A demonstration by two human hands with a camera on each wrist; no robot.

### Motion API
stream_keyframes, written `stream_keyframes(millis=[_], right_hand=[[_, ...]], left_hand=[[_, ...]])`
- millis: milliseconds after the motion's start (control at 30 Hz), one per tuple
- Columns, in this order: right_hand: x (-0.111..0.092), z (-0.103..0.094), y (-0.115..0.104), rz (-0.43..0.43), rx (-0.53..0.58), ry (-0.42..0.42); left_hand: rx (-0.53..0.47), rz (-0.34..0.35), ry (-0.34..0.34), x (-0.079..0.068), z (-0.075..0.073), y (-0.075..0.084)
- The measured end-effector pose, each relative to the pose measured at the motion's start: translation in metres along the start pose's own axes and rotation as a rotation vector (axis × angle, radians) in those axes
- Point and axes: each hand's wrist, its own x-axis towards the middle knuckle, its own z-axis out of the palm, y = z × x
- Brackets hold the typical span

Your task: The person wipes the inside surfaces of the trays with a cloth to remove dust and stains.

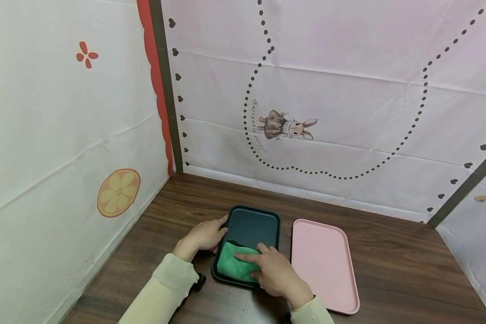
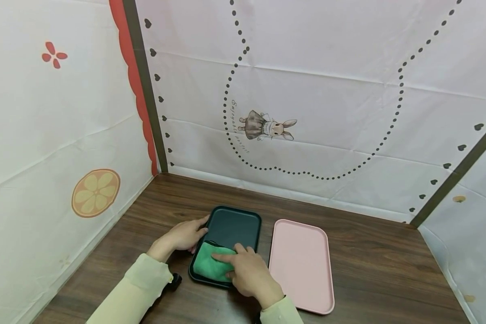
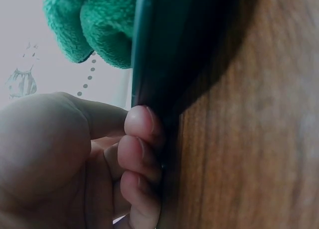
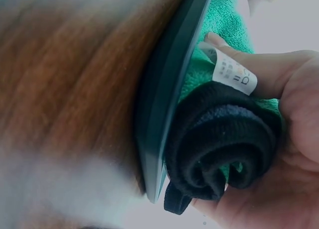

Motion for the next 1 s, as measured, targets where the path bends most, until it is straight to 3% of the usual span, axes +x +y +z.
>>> stream_keyframes(millis=[1000], right_hand=[[0.017,-0.008,0.011,0.117,-0.007,-0.007]], left_hand=[[-0.017,-0.017,0.002,0.000,0.001,0.003]])
